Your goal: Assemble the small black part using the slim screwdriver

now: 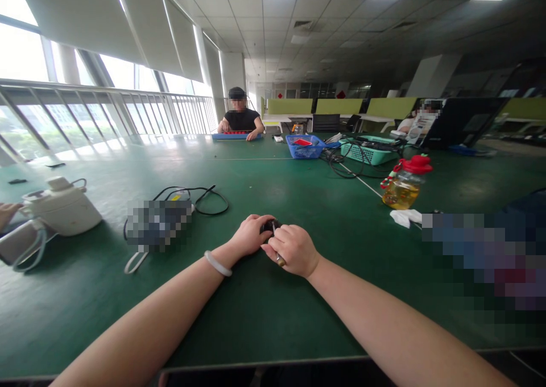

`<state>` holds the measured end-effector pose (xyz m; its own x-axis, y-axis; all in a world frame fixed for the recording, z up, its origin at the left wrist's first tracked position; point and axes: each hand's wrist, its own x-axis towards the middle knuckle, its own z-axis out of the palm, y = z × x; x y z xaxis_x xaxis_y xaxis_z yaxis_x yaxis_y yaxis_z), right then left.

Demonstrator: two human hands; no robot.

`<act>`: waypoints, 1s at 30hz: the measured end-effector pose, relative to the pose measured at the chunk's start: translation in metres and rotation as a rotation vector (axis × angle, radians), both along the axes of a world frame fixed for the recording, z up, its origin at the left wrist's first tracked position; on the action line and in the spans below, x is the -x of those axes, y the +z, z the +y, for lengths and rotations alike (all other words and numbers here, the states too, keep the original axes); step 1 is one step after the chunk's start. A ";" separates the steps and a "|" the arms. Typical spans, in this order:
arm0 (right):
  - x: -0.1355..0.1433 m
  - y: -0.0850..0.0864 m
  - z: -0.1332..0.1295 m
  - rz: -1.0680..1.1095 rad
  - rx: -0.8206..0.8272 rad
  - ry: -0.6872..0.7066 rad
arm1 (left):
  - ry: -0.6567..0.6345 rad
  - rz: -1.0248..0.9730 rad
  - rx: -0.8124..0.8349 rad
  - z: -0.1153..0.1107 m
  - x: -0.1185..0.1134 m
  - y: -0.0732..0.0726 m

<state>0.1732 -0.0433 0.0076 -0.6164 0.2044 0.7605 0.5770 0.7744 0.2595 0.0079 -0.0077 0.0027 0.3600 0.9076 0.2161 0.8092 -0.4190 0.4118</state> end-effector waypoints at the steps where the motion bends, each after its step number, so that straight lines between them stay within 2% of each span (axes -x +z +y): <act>1: 0.000 0.000 0.000 0.000 -0.001 0.001 | 0.000 -0.002 0.002 0.000 0.000 0.000; 13: -0.003 0.004 0.002 0.054 -0.005 -0.044 | -0.006 -0.020 -0.005 -0.005 -0.002 0.005; 19: -0.009 0.006 0.007 0.195 0.071 -0.106 | 0.012 -0.027 -0.009 -0.003 -0.002 0.001; 22: -0.013 0.005 0.013 0.377 0.225 -0.133 | 0.002 -0.006 -0.024 -0.001 0.000 -0.001; 27: -0.024 0.001 0.029 0.755 0.617 -0.134 | 0.000 0.017 0.003 0.000 0.002 -0.001; 30: -0.033 -0.004 0.042 0.953 0.757 -0.219 | 0.006 0.018 0.018 -0.001 0.003 0.000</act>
